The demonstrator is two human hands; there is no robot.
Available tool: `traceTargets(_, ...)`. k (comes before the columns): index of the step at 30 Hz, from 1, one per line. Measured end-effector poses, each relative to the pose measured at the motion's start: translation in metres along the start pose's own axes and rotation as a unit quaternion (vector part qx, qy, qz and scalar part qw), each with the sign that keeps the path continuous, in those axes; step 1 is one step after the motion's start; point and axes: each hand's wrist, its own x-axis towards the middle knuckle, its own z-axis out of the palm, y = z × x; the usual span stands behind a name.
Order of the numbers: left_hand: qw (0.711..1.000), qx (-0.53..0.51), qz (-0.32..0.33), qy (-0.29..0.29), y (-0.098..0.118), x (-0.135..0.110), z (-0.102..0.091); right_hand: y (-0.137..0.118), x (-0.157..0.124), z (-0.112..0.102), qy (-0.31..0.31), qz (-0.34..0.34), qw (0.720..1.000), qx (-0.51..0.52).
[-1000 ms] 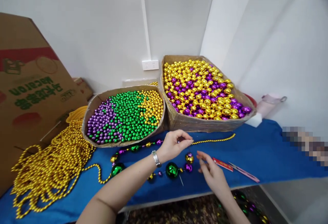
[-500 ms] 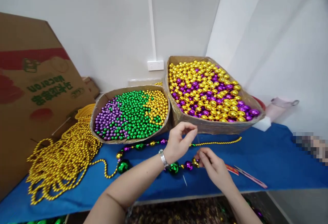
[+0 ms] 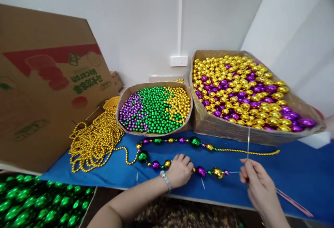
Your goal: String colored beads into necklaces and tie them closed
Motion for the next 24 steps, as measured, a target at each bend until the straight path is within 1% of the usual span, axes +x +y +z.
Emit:
traceTargets(3,0.999,0.013,-0.030,0.022,-0.024,-0.012,-0.003,0.005,0.004,-0.007,0.028,0.031,0.998,0.041)
traceTargets(6,0.998,0.035,-0.051,0.034,-0.053,-0.025,-0.008,0.012,0.005,-0.007,0.048,0.040,0.996,0.058)
traceTargets(9,0.997,0.049,-0.052,0.042,-0.078,-0.033,-0.011,0.018,0.008,-0.006,0.075,0.043,0.993,0.083)
traceTargets(11,0.996,0.054,-0.053,0.051,-0.088,-0.036,-0.011,0.020,0.011,-0.008,0.098,0.040,0.989,0.100)
traceTargets(14,0.994,0.063,-0.065,0.062,-0.095,-0.037,-0.010,0.018,0.015,-0.018,0.138,0.029,0.982,0.127)
traceTargets(18,0.994,0.069,-0.062,0.065,-0.096,-0.034,-0.006,0.010,0.020,-0.036,0.174,0.015,0.974,0.147)
traceTargets(21,0.994,0.071,-0.059,0.063,-0.093,-0.030,-0.003,0.001,0.023,-0.046,0.204,-0.011,0.966,0.157)
traceTargets(24,0.995,0.044,-0.062,0.063,-0.084,-0.027,-0.005,-0.007,0.024,-0.049,0.220,-0.034,0.961,0.163)
